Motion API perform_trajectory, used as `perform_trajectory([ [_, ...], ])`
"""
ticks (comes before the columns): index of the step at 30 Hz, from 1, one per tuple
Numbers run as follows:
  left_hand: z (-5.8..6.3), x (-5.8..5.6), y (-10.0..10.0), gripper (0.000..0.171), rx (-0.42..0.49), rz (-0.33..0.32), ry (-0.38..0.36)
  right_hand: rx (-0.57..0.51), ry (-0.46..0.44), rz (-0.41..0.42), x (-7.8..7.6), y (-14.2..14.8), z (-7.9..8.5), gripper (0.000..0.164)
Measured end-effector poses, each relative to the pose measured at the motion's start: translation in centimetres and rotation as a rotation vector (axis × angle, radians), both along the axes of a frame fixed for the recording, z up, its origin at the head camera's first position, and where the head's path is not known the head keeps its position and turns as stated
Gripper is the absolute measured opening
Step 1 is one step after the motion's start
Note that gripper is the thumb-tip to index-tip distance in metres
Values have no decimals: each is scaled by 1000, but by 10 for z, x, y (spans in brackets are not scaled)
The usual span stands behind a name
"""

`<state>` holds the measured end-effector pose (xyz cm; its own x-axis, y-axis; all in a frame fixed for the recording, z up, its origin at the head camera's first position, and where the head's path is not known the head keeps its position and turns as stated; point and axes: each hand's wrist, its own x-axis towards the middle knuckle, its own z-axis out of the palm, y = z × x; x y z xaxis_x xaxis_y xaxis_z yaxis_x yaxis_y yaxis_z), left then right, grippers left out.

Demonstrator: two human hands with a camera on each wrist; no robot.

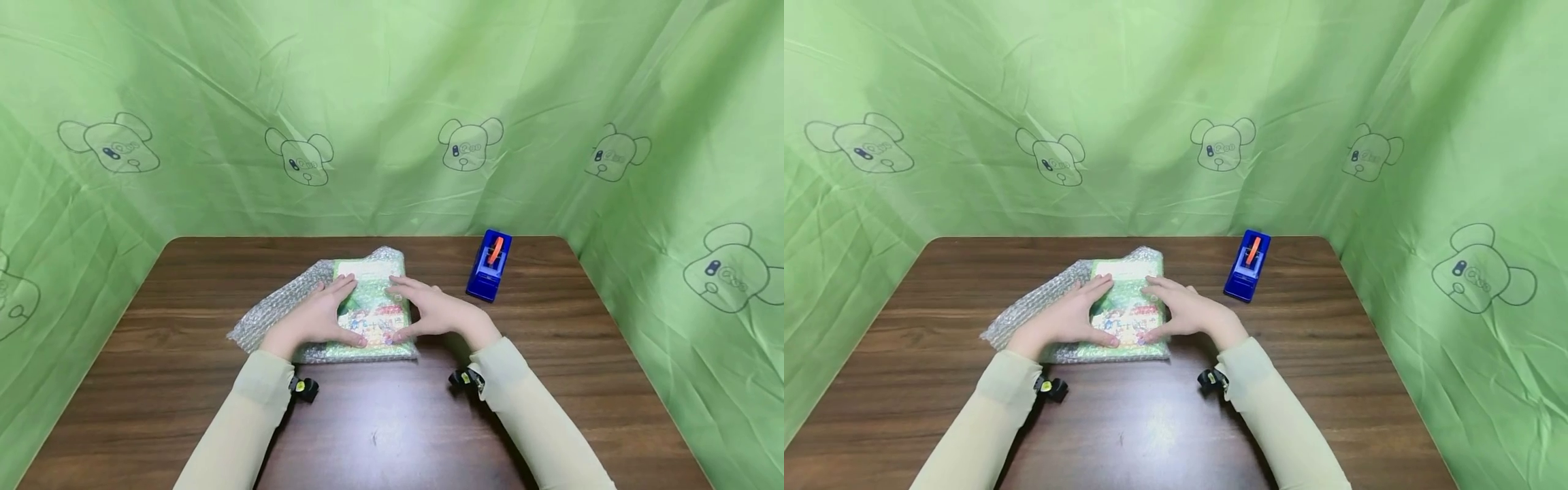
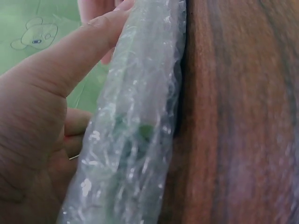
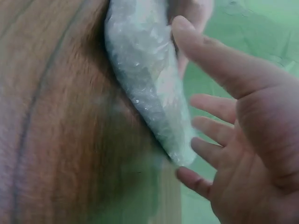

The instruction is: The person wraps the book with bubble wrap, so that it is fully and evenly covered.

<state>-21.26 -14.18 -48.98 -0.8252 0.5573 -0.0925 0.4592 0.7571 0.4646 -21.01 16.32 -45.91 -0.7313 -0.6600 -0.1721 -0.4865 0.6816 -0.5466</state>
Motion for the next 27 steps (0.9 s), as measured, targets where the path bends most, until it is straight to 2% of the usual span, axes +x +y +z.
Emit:
perform_trajectory([
  [5,1,0,0,144,22,-2,-19,-51,-32,-1,7,7,-8,103],
  [10,1,1,0,144,34,-5,-24,-75,-43,-4,7,7,-17,111],
  [17,-2,0,-1,145,38,1,-37,-87,-81,-40,5,7,-21,111],
  [27,-4,0,-2,145,56,-8,-28,-167,-94,-2,2,11,-28,110],
])
